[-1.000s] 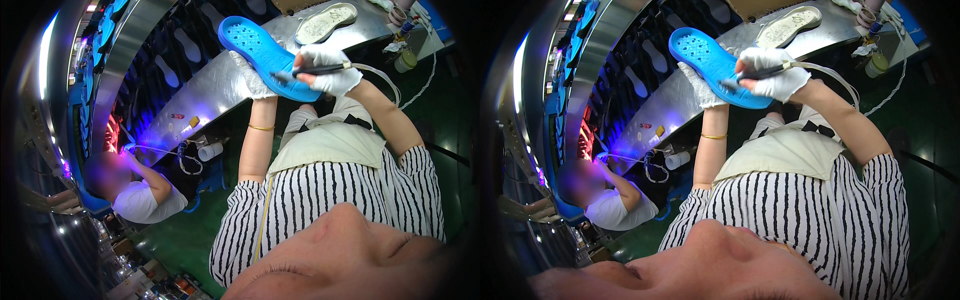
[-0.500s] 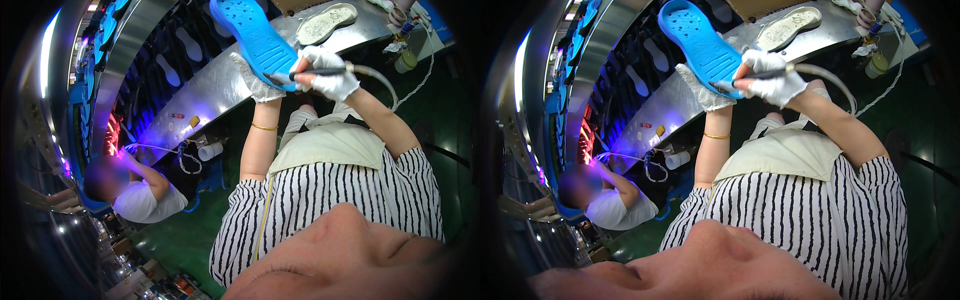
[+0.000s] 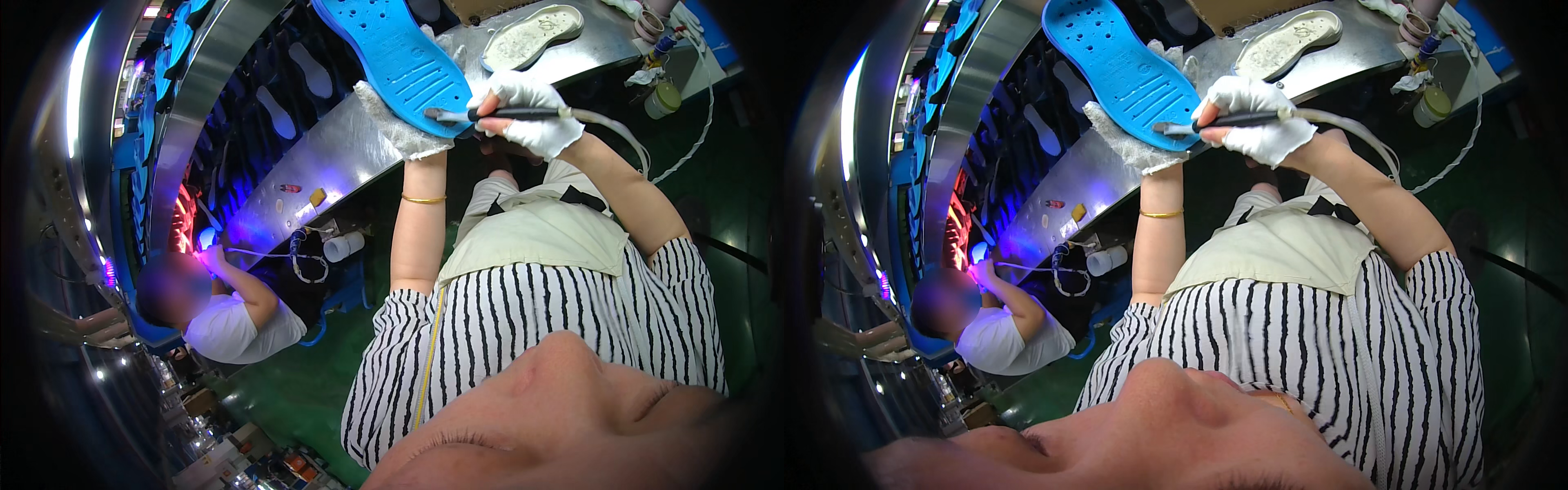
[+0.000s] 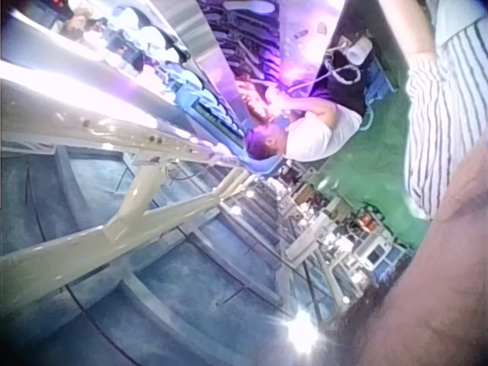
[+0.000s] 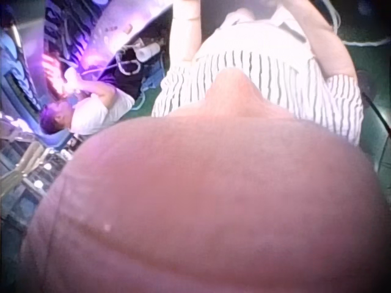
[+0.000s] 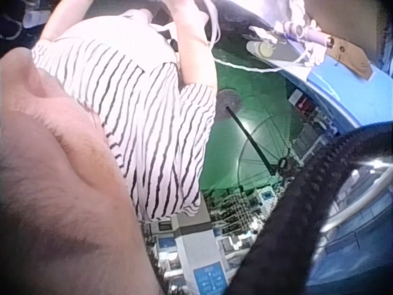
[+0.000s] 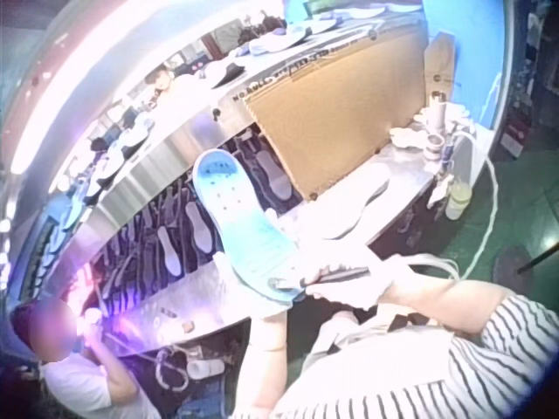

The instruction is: The person applies a liquid substance to blue shoe soles using a handheld brush, reaching for new soles from a conveyor belt and placing them back after treatment.

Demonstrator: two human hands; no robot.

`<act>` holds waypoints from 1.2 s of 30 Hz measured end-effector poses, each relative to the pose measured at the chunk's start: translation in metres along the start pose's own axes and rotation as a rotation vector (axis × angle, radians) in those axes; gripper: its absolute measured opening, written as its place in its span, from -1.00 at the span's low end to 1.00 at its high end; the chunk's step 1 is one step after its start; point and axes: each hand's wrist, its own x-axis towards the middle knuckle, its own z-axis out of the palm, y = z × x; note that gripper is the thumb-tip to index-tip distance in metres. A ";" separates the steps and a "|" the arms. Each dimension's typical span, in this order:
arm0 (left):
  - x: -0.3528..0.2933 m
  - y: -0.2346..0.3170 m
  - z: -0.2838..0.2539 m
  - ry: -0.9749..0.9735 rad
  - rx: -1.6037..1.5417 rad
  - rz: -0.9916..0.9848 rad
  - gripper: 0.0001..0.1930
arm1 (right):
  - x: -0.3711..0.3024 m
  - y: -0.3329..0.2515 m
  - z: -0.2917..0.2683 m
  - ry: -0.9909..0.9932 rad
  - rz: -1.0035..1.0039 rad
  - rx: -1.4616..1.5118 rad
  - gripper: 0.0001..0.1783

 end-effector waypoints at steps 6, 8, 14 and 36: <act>0.008 0.008 0.000 -0.037 -0.018 -0.082 -0.18 | 0.006 -0.005 -0.008 0.036 0.238 0.060 -0.87; 0.010 0.012 0.000 -0.116 -0.192 -0.140 -0.18 | 0.007 -0.006 -0.009 0.014 0.055 -0.040 -0.87; 0.018 0.022 -0.004 -0.081 -0.048 -0.215 -0.17 | -0.008 -0.011 -0.009 -0.127 0.314 0.045 -0.85; 0.041 0.027 0.011 0.252 0.545 -0.613 -0.54 | 0.027 -0.021 -0.033 -0.306 -0.037 -0.172 -0.84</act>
